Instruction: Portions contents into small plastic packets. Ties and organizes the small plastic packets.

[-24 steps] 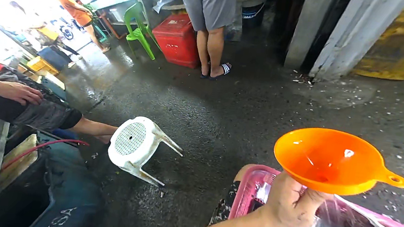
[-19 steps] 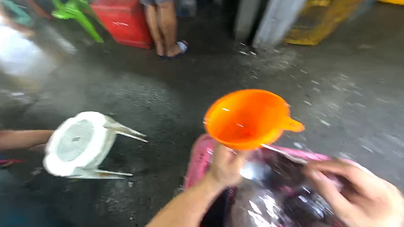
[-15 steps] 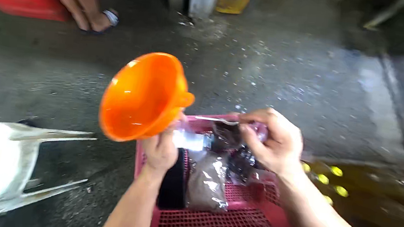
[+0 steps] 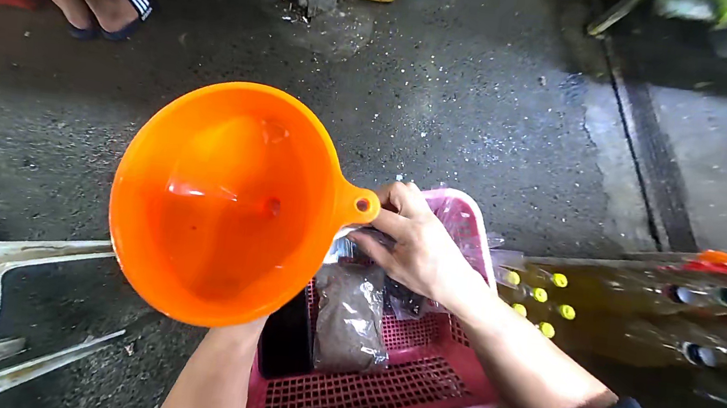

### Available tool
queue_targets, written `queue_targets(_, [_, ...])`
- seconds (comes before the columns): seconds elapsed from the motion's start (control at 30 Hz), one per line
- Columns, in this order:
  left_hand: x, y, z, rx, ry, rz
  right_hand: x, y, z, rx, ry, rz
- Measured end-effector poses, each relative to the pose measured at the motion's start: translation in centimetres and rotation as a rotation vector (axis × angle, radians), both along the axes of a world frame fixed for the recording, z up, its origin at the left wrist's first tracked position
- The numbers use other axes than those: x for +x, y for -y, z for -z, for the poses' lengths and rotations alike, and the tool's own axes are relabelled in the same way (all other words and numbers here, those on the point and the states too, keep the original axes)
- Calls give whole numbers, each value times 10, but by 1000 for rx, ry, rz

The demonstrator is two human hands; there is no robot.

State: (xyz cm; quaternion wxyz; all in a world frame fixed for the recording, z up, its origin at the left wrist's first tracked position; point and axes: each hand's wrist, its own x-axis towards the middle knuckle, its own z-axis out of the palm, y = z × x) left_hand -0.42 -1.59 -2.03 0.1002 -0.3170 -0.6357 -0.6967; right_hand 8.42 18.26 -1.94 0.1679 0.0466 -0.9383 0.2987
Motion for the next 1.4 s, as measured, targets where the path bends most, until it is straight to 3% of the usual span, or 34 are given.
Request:
queue_targets(0.2, [2,3,17,4,-31,-28,10,-35,-25,-171,-74,24])
queue_targets(0.47, [1,-1,15,17,-64,-19,17,-61,-17,-466,134,32])
queue_targets(0.67, [-3,-1,14,17,-56,-3,20,-72,-18,-413,174,-76])
queue_targets(0.77, [-4,-3,14,14,-49,0,18,-72,-15,-338,74,-118])
queue_targets(0.9, [-3,-3,16,24,-23,10,14,-65,-11,-199,-18,-36])
queue_targets(1.07, [-3,-1,19,37,8,18,27,-63,-29,-63,58,156])
queue_targets(1.2, [-6,-4,22,8,-14,-7,30,-52,-37,53,177,182])
queue_targets(1.3, [-5,-2,25,-9,-24,-13,24,-54,-28,-86,269,120])
queue_targets(1.4, [-6,-2,23,-8,-37,-13,19,-61,-21,-355,317,96])
